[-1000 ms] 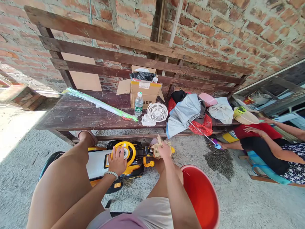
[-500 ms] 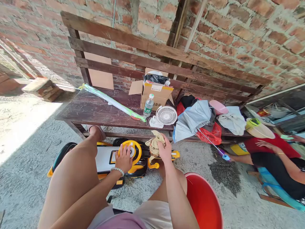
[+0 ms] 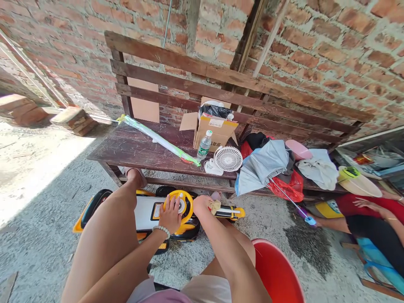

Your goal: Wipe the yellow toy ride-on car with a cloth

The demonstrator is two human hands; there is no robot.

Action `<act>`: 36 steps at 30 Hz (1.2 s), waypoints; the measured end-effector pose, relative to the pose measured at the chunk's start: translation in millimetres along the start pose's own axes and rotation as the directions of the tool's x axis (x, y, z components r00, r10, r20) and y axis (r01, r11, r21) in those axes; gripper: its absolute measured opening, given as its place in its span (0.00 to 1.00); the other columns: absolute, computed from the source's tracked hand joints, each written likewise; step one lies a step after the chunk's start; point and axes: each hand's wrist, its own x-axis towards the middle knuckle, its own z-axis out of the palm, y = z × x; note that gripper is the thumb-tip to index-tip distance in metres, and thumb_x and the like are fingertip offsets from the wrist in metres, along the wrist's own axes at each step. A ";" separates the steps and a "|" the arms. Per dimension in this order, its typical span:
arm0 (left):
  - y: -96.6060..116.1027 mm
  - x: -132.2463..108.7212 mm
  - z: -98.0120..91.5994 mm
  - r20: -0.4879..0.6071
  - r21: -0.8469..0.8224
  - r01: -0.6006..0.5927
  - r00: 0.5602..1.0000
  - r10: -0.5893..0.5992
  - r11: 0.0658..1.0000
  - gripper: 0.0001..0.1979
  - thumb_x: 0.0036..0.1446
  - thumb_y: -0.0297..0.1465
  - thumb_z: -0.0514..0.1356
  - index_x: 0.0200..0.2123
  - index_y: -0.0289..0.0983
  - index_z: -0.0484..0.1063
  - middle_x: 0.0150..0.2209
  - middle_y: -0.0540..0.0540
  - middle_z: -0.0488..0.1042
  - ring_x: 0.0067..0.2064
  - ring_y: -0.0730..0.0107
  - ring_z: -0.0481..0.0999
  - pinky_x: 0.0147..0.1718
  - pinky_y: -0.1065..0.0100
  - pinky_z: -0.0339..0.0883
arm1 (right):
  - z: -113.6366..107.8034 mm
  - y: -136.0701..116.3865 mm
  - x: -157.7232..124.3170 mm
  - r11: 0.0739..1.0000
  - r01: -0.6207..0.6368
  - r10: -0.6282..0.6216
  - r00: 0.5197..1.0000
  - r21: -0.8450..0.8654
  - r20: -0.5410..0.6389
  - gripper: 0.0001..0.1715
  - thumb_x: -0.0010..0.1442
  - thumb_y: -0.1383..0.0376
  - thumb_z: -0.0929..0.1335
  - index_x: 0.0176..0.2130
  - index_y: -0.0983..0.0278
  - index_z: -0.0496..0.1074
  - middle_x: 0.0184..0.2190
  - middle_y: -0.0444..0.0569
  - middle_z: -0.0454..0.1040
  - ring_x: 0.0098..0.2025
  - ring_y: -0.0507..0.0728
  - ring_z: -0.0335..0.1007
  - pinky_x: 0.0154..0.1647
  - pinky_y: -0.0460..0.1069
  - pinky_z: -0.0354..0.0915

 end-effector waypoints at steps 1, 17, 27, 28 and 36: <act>-0.1 -0.1 -1.8 0.017 -0.009 -0.004 1.000 0.004 1.000 0.39 0.69 0.36 0.56 0.81 0.38 0.54 0.82 0.37 0.53 0.83 0.38 0.44 0.76 0.33 0.49 | -2.1 -3.0 6.0 1.000 -0.018 0.018 1.000 -0.014 0.022 0.18 0.51 0.65 0.79 0.44 0.66 0.88 0.45 0.69 0.86 0.51 0.81 0.84 0.50 0.73 0.77; -0.2 -0.8 -3.2 0.046 0.000 -0.017 0.999 0.017 1.000 0.39 0.71 0.39 0.55 0.82 0.39 0.51 0.82 0.37 0.51 0.83 0.37 0.42 0.76 0.33 0.49 | -19.0 38.6 24.2 0.967 -0.013 0.065 0.979 0.256 -0.195 0.33 0.72 0.62 0.68 0.73 0.61 0.66 0.66 0.64 0.75 0.60 0.65 0.80 0.54 0.53 0.74; -0.6 -1.9 -1.0 0.030 0.027 -0.016 0.999 0.015 1.000 0.40 0.71 0.38 0.56 0.81 0.38 0.52 0.82 0.36 0.52 0.83 0.36 0.43 0.76 0.32 0.49 | -8.9 28.1 33.1 0.977 0.172 -0.195 0.959 0.125 0.208 0.33 0.31 0.75 0.84 0.41 0.59 0.84 0.44 0.52 0.87 0.49 0.69 0.85 0.52 0.58 0.79; -0.4 -2.3 -2.1 0.028 0.027 -0.017 0.999 0.016 0.999 0.39 0.71 0.38 0.55 0.81 0.38 0.52 0.82 0.36 0.52 0.83 0.36 0.43 0.76 0.32 0.49 | -7.6 25.5 34.9 0.981 0.146 -0.168 0.969 0.130 0.182 0.31 0.30 0.77 0.83 0.38 0.60 0.84 0.41 0.52 0.87 0.50 0.71 0.85 0.54 0.59 0.79; 2.9 -2.8 -5.8 0.041 0.021 -0.009 0.999 0.008 1.000 0.38 0.72 0.37 0.55 0.81 0.36 0.53 0.82 0.35 0.52 0.83 0.36 0.44 0.76 0.31 0.49 | -6.3 41.3 37.5 0.952 0.145 -0.153 0.988 0.269 0.006 0.27 0.34 0.81 0.80 0.35 0.60 0.84 0.43 0.54 0.87 0.54 0.69 0.84 0.53 0.53 0.75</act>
